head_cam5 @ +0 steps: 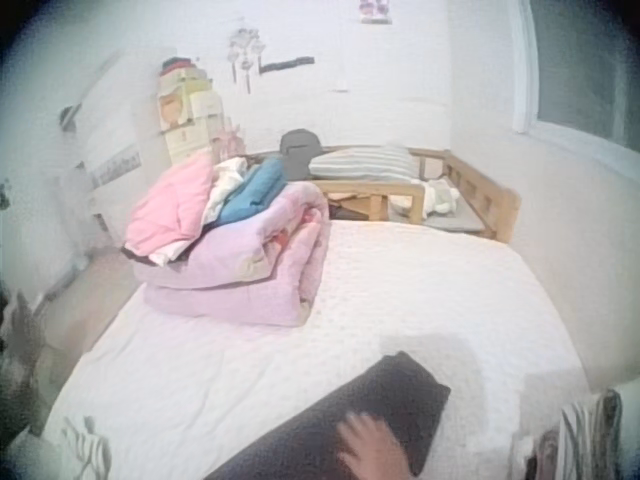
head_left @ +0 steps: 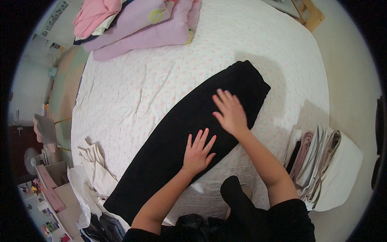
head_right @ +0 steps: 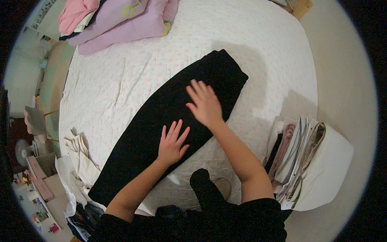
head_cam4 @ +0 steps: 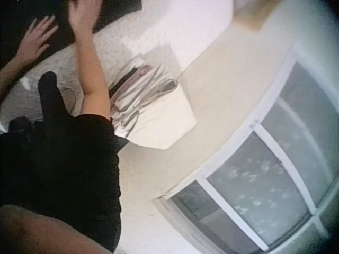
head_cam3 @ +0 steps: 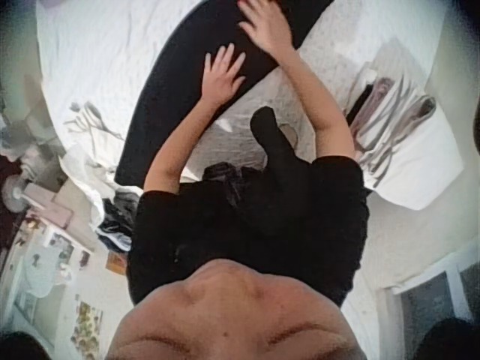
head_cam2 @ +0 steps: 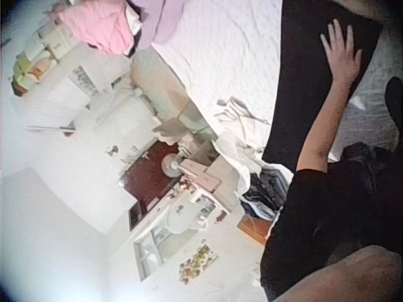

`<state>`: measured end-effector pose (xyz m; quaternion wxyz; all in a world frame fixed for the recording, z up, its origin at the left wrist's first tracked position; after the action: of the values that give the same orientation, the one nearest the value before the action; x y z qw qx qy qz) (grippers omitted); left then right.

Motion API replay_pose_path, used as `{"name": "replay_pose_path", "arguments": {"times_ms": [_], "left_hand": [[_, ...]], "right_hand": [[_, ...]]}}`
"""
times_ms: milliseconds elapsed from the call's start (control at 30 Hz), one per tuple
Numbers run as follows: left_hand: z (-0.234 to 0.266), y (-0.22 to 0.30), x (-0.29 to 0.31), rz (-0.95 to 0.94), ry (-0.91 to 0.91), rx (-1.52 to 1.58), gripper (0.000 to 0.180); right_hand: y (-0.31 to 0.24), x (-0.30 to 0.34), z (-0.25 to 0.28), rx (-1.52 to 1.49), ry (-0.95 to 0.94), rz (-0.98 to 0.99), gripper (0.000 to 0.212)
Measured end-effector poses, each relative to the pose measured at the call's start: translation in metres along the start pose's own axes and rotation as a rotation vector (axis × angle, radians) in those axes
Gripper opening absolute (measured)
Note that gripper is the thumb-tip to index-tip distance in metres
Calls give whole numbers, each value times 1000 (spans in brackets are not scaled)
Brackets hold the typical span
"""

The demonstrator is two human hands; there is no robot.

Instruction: The person folds multiple garments on a bed, including black pants, white shorts, and pink pants. Each item is smoothed, folded into a compact rectangle, and placed into a growing stack.

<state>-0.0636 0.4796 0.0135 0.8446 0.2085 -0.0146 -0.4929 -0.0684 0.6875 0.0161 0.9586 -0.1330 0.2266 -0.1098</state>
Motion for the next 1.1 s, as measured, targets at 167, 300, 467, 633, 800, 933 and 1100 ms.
{"name": "replay_pose_path", "arguments": {"times_ms": [167, 300, 467, 633, 800, 933, 1100], "left_hand": [[8, 5, 21, 12, -40, 22, 69], [9, 7, 37, 33, -56, 22, 68], [7, 8, 47, 65, 29, 66, 72], [9, 8, 46, 80, 44, 91, 70], [15, -2, 43, 88, 59, 222, 64], [16, -16, 40, 116, 67, 61, 59], [20, -42, 28, 281, 175, -140, 61]], "right_hand": [[60, 0, 11, 285, 198, -18, 59], [86, 10, 20, 378, 333, -457, 63], [73, 9, 26, 309, 411, -357, 65], [19, -2, -4, -18, 160, -121, 53], [-16, 5, -25, 77, 114, -115, 49], [-27, 13, -24, -6, 31, 21, 53], [-29, 16, -19, -57, 14, 66, 54]]}}
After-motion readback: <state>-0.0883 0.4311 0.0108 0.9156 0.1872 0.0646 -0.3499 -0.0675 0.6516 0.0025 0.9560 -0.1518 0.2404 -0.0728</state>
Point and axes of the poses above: each hand's wrist, its own x-axis away from the middle knuckle, its own z-axis out of the back of the hand, y = z × x, the point moved 2 cm from there along -x, towards the middle knuckle, and after that the axes turned 15 degrees about y, right-handed, at the moved point
